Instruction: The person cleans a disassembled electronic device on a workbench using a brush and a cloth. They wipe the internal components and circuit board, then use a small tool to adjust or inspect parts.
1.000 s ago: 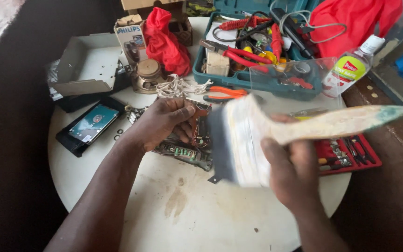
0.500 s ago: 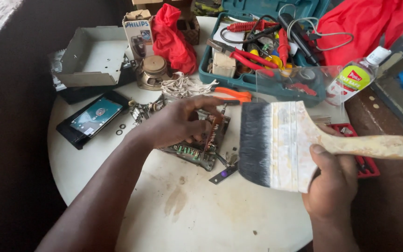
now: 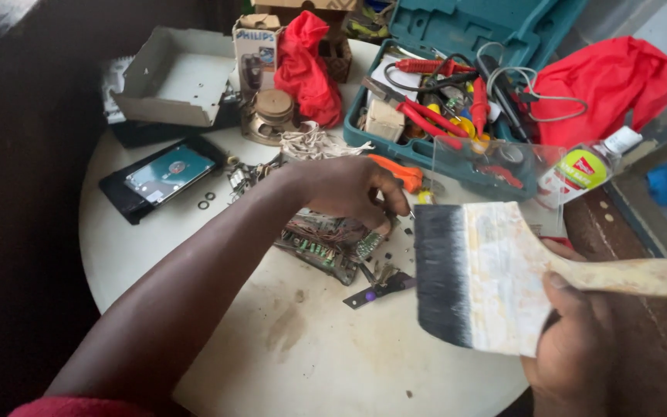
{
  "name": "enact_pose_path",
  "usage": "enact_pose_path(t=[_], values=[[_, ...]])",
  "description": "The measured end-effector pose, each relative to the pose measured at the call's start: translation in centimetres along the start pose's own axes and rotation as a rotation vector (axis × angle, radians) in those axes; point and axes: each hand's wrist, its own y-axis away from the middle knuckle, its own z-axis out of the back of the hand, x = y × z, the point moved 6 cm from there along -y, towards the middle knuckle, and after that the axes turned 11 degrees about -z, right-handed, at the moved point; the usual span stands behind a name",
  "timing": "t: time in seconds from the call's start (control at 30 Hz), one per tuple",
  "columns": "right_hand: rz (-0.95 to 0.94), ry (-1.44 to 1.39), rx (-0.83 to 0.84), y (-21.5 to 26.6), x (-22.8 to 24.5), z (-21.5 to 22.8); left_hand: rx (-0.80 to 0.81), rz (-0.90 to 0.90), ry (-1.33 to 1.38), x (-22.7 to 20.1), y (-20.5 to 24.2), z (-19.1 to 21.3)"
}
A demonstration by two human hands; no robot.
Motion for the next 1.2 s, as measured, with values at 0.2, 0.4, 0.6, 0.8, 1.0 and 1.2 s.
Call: enact_pose_path(t=[0.2,0.4,0.6,0.8,1.0,1.2], values=[[0.989,1.03,0.198,5.0,9.0,-4.3,0.031,-0.023,-0.021,0.2,-0.6,0.1],[0.33,0.525,0.195,-1.3,5.3,0.0,-0.069,-0.144,-0.065,1.5,-0.8,-0.5],[0.253,0.106,0.09,-5.3,7.7,-1.1,-0.568,-0.114,-0.187,-0.9,4.5,-1.8],[0.424,0.103,0.193,-7.1,10.4,-5.2,-0.863,0.063,0.978,-2.0,7.2,-12.8],[0.48,0.278,0.381,-7.8,11.6,-12.2,-1.113,0.061,1.729,-3.1,1.3,-17.4],[0.764,0.539,0.448,-7.6,14.7,-17.3,-1.309,0.035,1.941,-1.9,-1.6,-16.8]])
